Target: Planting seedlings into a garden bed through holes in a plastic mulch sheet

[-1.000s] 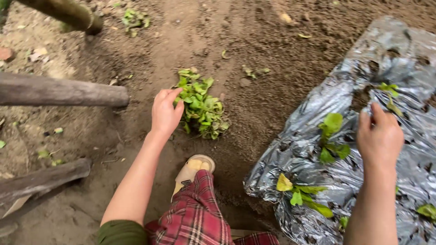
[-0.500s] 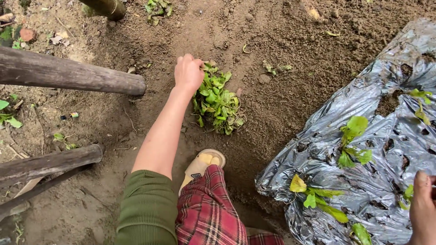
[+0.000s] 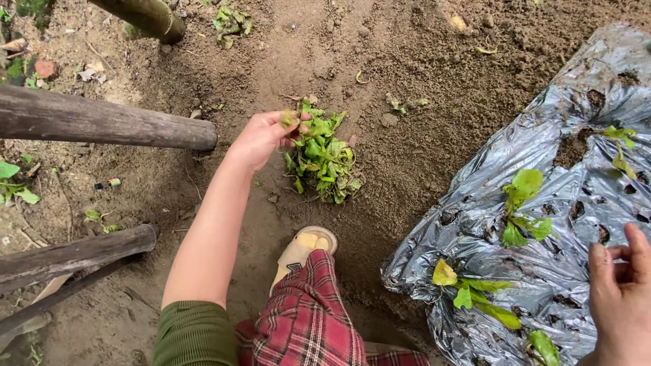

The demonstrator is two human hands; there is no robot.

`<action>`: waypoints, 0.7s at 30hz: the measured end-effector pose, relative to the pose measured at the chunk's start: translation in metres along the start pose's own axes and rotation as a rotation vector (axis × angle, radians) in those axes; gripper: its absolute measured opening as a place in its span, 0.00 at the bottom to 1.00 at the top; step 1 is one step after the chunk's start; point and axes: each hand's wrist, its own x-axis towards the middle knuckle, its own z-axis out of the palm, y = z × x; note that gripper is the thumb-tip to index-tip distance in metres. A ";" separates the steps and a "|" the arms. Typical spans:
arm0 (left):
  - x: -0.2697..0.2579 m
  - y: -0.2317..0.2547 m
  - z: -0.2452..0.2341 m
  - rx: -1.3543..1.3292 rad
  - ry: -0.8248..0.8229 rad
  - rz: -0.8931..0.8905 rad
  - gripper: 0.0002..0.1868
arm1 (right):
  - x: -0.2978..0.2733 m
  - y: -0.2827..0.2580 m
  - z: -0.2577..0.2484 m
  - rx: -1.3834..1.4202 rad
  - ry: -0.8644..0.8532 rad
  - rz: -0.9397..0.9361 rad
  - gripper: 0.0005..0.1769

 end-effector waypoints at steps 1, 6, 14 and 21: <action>0.000 -0.003 0.001 -0.035 -0.001 -0.011 0.13 | -0.001 -0.001 0.001 0.005 -0.007 -0.017 0.29; -0.026 -0.003 0.008 0.440 0.231 0.002 0.15 | -0.003 0.022 -0.002 0.005 -0.009 -0.061 0.30; -0.033 -0.061 0.027 0.865 0.193 0.249 0.21 | -0.002 0.021 0.001 -0.049 -0.009 -0.102 0.30; 0.035 -0.103 0.066 1.154 0.240 0.835 0.23 | -0.004 -0.003 0.006 -0.027 -0.017 -0.079 0.29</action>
